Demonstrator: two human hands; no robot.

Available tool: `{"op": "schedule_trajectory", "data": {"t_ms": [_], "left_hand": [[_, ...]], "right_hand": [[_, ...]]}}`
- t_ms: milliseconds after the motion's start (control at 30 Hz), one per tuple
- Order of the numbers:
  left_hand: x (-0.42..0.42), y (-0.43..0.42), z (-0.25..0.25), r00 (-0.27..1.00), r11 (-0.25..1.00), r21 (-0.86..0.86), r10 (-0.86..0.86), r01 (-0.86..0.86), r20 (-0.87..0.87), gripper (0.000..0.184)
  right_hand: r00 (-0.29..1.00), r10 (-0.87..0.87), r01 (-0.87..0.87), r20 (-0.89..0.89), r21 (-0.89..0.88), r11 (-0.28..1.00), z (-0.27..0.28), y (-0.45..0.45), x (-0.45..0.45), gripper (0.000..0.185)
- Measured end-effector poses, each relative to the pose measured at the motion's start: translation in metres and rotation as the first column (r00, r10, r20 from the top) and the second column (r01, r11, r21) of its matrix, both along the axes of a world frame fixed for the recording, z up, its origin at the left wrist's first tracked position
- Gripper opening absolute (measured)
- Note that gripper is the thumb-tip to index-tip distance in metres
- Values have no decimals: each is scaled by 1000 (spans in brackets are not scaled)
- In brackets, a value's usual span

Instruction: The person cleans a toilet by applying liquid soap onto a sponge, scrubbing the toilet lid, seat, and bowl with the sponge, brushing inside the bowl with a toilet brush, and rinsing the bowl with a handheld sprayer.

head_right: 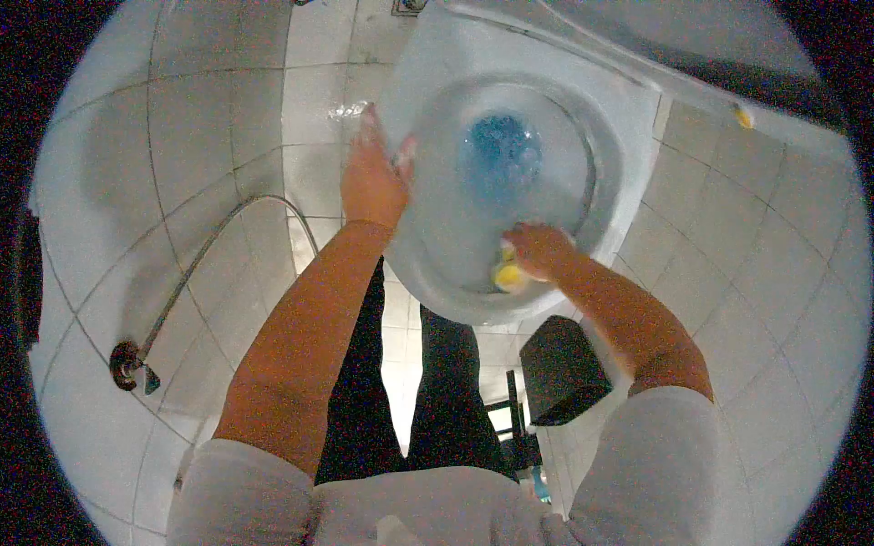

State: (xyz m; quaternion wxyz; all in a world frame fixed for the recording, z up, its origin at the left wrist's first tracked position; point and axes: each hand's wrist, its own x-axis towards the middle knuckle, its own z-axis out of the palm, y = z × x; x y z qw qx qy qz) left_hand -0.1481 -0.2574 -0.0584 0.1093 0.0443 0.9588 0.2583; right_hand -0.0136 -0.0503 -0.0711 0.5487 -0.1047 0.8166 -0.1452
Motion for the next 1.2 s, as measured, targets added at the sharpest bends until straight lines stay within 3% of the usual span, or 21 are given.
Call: {"op": "schedule_trajectory", "data": {"t_ms": [33,100,200,267,333,367,400,467,500,567,600,667,800,833,900,933,1000,1067,1133,1167,1200], "left_hand": [[0,0,3,998,999,52,9,-12,68,64],[-2,2,6,994,999,25,21,-24,108,64],[-3,0,9,991,999,18,26,-28,129,64],[0,0,8,993,999,43,11,-16,117,65],[0,0,3,999,1000,24,4,-5,52,65],[0,0,3,998,1000,23,8,-9,56,65],[-1,-1,4,998,1000,30,8,-10,62,65],[0,-1,3,997,999,37,11,-14,72,65],[1,-1,1,998,999,35,3,-5,56,65],[2,-1,1,999,999,38,-7,5,45,65],[1,0,1,998,999,32,0,-2,64,65],[1,-2,2,996,999,29,9,-12,84,64],[1,1,2,995,1000,15,18,-20,100,64],[0,2,2,993,1000,-6,24,-23,118,64],[0,-1,2,996,999,26,19,-22,86,64],[3,-3,1,998,999,48,17,-20,63,64],[3,-4,2,996,999,44,22,-26,86,65],[1,-4,1,994,999,41,32,-36,103,65],[5,-3,-2,999,999,19,37,-37,-24,58],[5,-4,0,999,999,20,45,-45,-18,58],[3,-3,3,998,998,41,47,-49,33,60]], "right_hand": [[1000,4,-4,7,4,1000,-9,-8,20,45],[940,-224,178,-256,-192,965,-24,-32,64,42],[973,-160,139,-168,-131,982,-5,-46,58,43],[999,28,-29,17,57,998,3,-32,28,41],[955,261,-230,-140,205,951,-3,8,11,36],[915,379,-324,-139,304,896,-5,25,-14,33],[878,454,-354,-153,430,830,10,30,-46,31],[639,611,-269,-468,608,747,-33,65,-60,31],[640,611,-274,-465,605,747,-43,67,-65,31],[750,432,-160,-501,495,854,-52,72,-66,31],[750,434,-161,-499,499,852,-44,64,-59,31],[881,379,-173,-282,555,814,-18,35,-23,32],[980,117,-62,-162,313,948,7,-20,22,33],[979,120,-63,-163,319,946,9,-26,23,33],[986,-42,44,-160,8,999,13,-38,23,33],[987,-40,42,-154,6,999,13,-34,19,33],[953,69,-65,-294,23,998,28,-25,-20,35],[870,267,-184,-415,230,956,21,-1,-58,30],[794,525,-368,-307,445,816,27,16,-96,22],[791,532,-377,-302,444,813,19,26,-91,22],[798,592,-471,-115,493,731,12,37,-84,19]]}}
